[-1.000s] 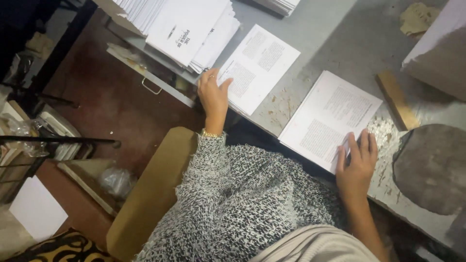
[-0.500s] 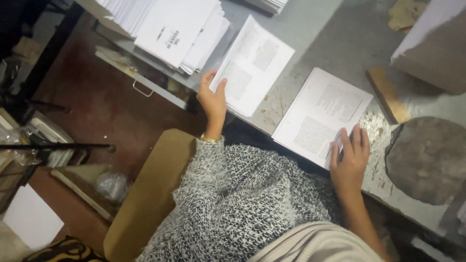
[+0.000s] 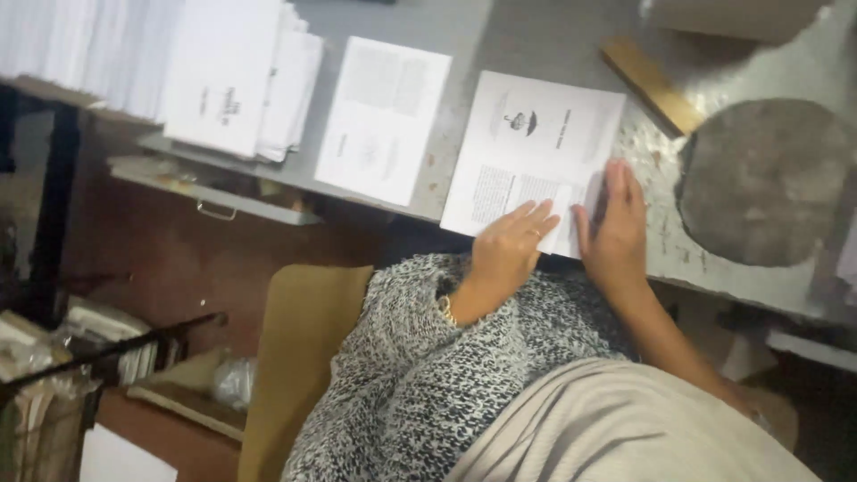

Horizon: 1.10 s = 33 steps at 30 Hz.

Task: The person is manually folding printed sheets of paper into booklets and stacking them on a workbench in a print shop.

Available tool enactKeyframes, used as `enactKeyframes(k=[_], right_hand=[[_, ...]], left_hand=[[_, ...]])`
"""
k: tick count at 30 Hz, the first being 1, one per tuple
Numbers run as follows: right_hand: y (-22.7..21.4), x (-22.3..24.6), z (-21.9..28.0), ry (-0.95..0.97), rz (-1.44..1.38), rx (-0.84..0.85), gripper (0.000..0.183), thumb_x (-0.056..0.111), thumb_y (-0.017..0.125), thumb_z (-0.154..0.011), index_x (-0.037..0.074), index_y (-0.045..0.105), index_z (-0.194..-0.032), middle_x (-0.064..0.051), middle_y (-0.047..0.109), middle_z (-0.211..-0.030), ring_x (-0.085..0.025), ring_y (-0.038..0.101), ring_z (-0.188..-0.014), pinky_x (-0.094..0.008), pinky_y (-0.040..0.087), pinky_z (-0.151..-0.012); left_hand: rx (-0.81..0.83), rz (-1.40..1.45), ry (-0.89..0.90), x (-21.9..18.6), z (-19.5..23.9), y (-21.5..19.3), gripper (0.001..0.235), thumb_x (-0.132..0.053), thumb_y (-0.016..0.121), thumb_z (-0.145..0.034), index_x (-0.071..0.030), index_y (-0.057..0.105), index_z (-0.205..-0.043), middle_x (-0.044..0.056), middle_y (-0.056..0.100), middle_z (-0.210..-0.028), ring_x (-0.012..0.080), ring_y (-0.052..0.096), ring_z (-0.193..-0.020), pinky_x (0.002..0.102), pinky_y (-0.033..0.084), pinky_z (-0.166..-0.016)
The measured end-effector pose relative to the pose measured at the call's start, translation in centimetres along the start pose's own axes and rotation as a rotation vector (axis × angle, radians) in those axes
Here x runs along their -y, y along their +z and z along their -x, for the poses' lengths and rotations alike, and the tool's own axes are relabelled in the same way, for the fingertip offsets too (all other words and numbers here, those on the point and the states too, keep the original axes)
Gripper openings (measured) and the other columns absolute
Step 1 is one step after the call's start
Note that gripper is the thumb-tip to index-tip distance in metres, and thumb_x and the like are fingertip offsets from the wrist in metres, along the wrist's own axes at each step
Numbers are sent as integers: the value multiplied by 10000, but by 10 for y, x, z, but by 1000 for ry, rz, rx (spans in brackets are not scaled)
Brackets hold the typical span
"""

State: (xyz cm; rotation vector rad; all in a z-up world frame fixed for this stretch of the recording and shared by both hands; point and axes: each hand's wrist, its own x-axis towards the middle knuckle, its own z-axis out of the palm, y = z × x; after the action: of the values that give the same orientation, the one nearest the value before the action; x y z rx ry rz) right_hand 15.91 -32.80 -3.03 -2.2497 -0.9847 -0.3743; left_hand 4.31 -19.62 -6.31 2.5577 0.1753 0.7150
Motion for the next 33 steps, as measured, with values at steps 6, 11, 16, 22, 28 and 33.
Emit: enactKeyframes(k=[6,11,16,22,28,33], right_hand=[[-18,19,-7,109,-12,89,781,145,735,-972,-134,289,-1549,-328,460,-1503,-452,451,-1388,-512,387,-1157],[-16,15,-7,154,-34,151,707,131,695,-987,-81,326,-1552,-313,422,-1526,-442,438,-1395,-532,382,-1162],[-23,20,-10,145,-54,166,731,109,672,-997,-80,264,-1573,-310,421,-1520,-430,435,-1401,-515,374,-1172],[-30,18,-11,253,-325,155,673,-55,373,-990,-41,87,-1599,-312,412,-1526,-436,446,-1410,-576,347,-1187],[-11,0,-3,38,-175,66,655,184,721,-969,-94,462,-1503,-320,499,-1419,-493,491,-1344,-552,401,-1110],[-14,4,-2,12,-134,89,484,73,737,-978,-68,593,-1418,-280,549,-1441,-444,464,-1400,-529,388,-1141]], left_hand=[[111,-42,-2,-26,-16,-27,441,10,753,-792,-114,735,-1215,88,703,-1307,280,669,-1211,350,553,-1007],[141,4,-30,-32,-27,-46,450,23,756,-793,-114,734,-1222,90,708,-1297,277,669,-1210,343,565,-992],[153,17,-3,-29,-21,-36,446,14,744,-826,-121,721,-1250,95,703,-1308,276,656,-1234,332,566,-1004],[199,75,19,-35,-26,-38,435,-35,737,-852,-126,701,-1276,90,692,-1331,286,641,-1262,359,565,-1019],[222,258,30,-33,-41,-63,634,-449,840,-710,-87,713,-1215,133,656,-1375,325,585,-1347,387,511,-1119],[-245,276,-530,35,-50,-109,304,-199,753,-906,51,719,-1076,255,735,-1022,446,675,-1082,487,553,-950]])
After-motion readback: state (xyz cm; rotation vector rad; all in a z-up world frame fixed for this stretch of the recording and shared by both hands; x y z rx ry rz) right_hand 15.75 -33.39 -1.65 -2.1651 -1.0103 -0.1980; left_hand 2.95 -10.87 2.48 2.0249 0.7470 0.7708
